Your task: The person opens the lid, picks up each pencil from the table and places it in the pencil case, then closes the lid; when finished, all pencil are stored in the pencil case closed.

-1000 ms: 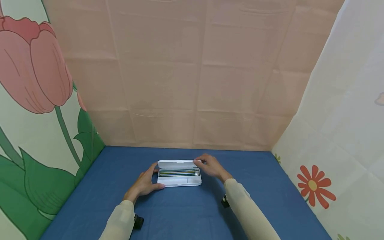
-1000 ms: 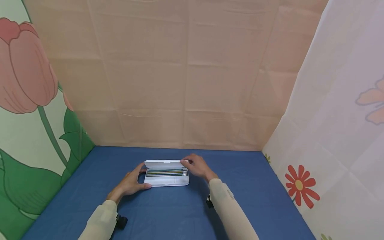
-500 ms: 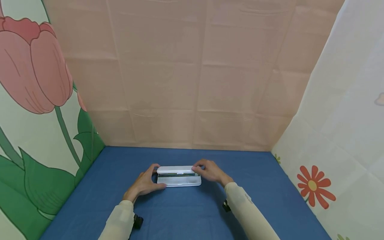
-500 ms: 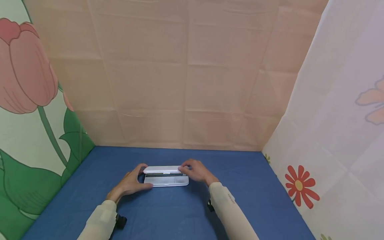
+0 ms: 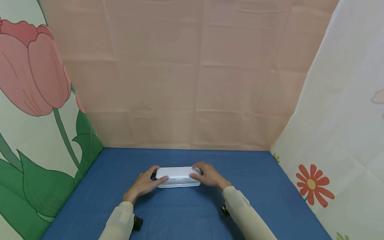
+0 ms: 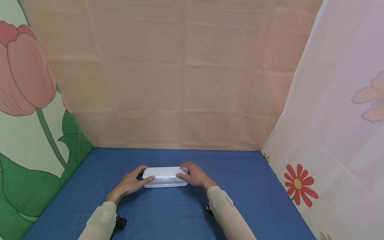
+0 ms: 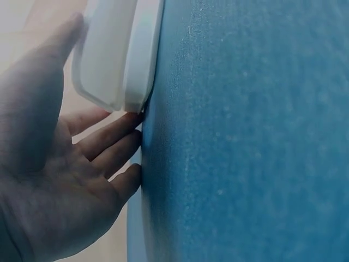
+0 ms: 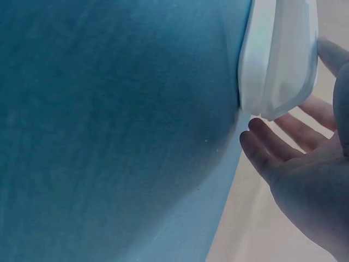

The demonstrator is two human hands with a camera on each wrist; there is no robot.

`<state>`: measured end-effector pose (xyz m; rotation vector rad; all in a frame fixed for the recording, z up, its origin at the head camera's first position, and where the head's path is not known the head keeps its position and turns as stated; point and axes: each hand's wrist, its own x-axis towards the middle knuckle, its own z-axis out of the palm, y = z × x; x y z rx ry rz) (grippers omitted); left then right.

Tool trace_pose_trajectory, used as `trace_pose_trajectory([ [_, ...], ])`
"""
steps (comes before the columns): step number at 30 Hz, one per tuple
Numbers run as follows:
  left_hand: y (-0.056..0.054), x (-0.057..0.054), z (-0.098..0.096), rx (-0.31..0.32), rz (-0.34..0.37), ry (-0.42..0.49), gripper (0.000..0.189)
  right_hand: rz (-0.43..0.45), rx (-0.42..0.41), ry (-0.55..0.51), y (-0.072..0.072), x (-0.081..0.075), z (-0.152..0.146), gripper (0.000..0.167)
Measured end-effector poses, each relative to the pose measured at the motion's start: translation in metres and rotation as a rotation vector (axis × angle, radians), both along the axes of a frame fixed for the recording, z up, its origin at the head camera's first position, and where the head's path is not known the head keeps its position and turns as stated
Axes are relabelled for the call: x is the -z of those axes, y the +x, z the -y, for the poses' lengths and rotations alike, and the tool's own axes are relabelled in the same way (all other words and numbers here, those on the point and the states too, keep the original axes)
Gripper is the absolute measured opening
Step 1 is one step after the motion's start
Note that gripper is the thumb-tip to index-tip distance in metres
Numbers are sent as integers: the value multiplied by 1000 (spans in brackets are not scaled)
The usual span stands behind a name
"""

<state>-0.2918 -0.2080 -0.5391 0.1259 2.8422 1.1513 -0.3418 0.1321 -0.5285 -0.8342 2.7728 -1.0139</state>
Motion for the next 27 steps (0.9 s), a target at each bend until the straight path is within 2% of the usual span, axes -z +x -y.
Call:
trace_pose_trajectory([
  [9,0,0,-3,-5,-9,-33,96,-9,0,49,3,7,3,63],
  [27,1,0,-8,16,-71,-80,97,7,37,104,8,8,9,73],
])
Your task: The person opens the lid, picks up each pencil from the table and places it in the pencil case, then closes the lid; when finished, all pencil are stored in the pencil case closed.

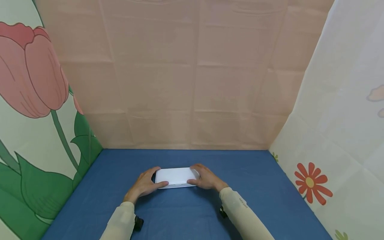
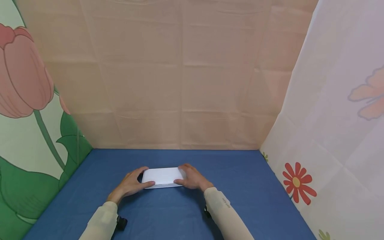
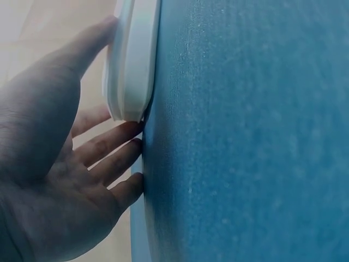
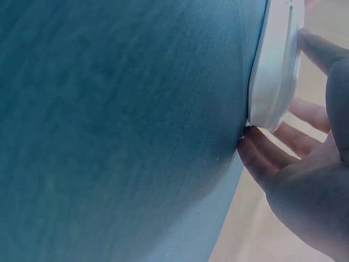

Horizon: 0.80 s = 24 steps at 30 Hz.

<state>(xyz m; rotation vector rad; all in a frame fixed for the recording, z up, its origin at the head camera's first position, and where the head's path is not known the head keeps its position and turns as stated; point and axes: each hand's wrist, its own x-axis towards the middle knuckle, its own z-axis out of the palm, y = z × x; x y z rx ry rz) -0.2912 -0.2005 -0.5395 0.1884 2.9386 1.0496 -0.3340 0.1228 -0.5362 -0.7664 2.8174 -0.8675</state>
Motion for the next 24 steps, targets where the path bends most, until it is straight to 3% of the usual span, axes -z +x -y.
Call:
trace_pose_trajectory([
  [10,-3,2,-2,-15,12,2,97,-1,16,1,0,-1,1,73],
  [24,-3,-5,-5,-24,26,-6,99,-11,42,60,-3,0,4,76],
])
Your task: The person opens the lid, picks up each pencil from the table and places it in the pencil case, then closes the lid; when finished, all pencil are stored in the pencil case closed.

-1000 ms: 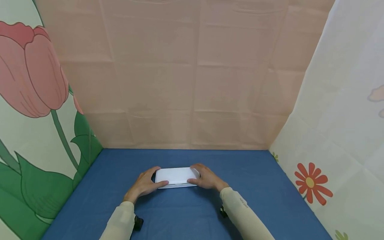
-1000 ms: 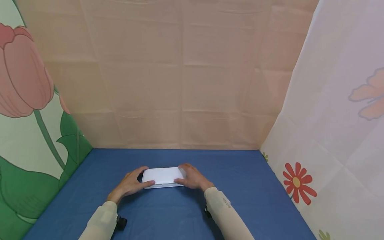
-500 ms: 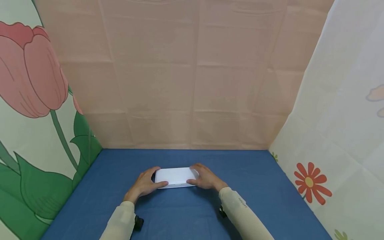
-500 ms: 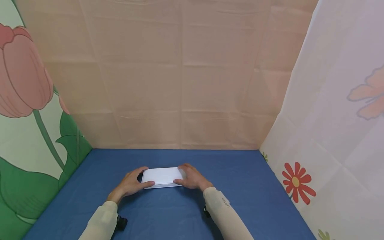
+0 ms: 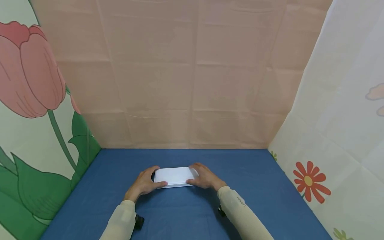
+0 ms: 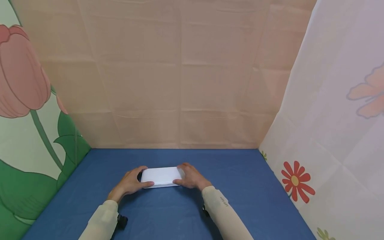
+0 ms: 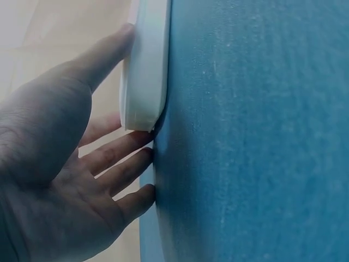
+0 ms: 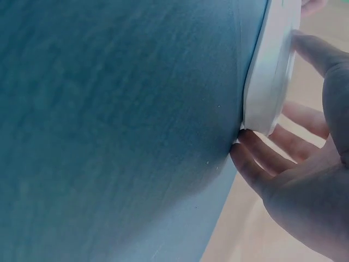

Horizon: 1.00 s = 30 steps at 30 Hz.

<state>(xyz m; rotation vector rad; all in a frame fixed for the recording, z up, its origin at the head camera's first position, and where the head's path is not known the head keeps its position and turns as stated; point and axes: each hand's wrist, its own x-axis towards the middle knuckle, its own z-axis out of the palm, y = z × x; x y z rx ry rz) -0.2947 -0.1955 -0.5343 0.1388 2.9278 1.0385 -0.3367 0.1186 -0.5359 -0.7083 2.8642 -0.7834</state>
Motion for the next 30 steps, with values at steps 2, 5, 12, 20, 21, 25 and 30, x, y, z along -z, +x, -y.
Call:
trace_pose_trajectory([
  [2,0,-1,0,-1,2,-1,99,-5,-2,0,0,1,0,76],
  [5,0,-1,0,-1,7,-1,99,-11,-2,-1,1,1,1,76],
  [12,0,0,0,-4,8,7,100,-11,6,-9,3,1,2,75],
  [20,2,3,3,22,1,-4,101,-2,-26,-10,8,2,-1,74],
  [21,2,3,4,27,-2,-11,101,-3,-36,-11,9,1,-3,74],
  [25,3,0,6,47,-15,-51,101,-14,-63,-13,13,-3,-9,73],
  [30,5,-4,5,96,-98,-136,94,-35,-62,-19,19,-6,-21,74],
])
